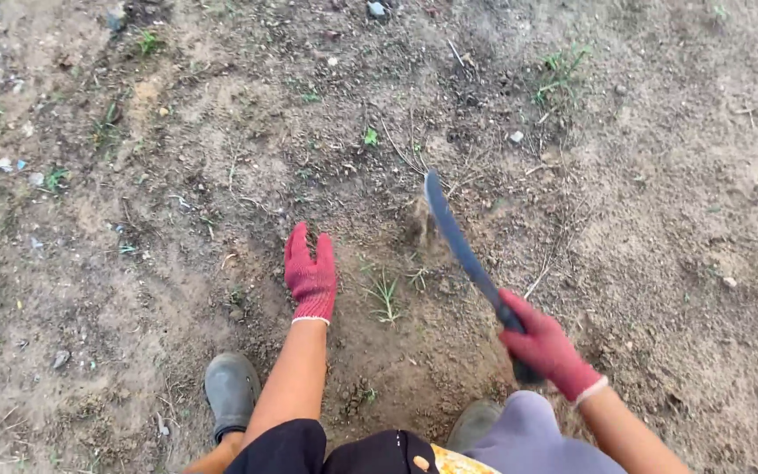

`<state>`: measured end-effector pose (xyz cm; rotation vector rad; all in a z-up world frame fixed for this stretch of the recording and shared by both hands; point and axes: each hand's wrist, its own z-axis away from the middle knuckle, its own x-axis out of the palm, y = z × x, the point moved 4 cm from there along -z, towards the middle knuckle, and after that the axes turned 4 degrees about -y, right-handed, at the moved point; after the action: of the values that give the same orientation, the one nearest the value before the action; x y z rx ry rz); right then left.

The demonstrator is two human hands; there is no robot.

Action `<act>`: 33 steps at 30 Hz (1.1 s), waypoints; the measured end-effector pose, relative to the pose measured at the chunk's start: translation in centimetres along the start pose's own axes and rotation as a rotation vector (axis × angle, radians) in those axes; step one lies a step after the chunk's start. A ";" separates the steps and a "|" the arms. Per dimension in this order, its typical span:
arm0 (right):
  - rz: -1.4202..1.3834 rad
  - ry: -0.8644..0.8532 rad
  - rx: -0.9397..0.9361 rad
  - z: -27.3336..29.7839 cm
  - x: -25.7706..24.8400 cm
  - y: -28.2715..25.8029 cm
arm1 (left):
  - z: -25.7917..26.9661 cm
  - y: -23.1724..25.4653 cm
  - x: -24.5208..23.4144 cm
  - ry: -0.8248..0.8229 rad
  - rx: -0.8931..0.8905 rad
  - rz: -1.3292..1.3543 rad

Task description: Digging into the dirt and clearing grass with a machete.

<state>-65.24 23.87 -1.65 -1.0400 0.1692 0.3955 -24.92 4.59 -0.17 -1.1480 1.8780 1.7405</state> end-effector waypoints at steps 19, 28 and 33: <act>-0.059 -0.207 -0.050 -14.9 1.1 -10.8 | -0.1 -1.1 -1.6 -0.037 -0.080 -0.084; -0.381 -0.081 0.035 -16.7 -4.2 -6.3 | -1.3 7.0 4.7 -0.195 0.106 0.047; -0.810 0.263 -0.057 -15.4 -8.8 -2.0 | -0.7 8.5 6.0 -0.227 0.103 0.046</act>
<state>-71.80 7.54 -4.96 -1.1235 -0.0385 -0.4731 -34.70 1.37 1.36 -0.8376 1.8440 1.6972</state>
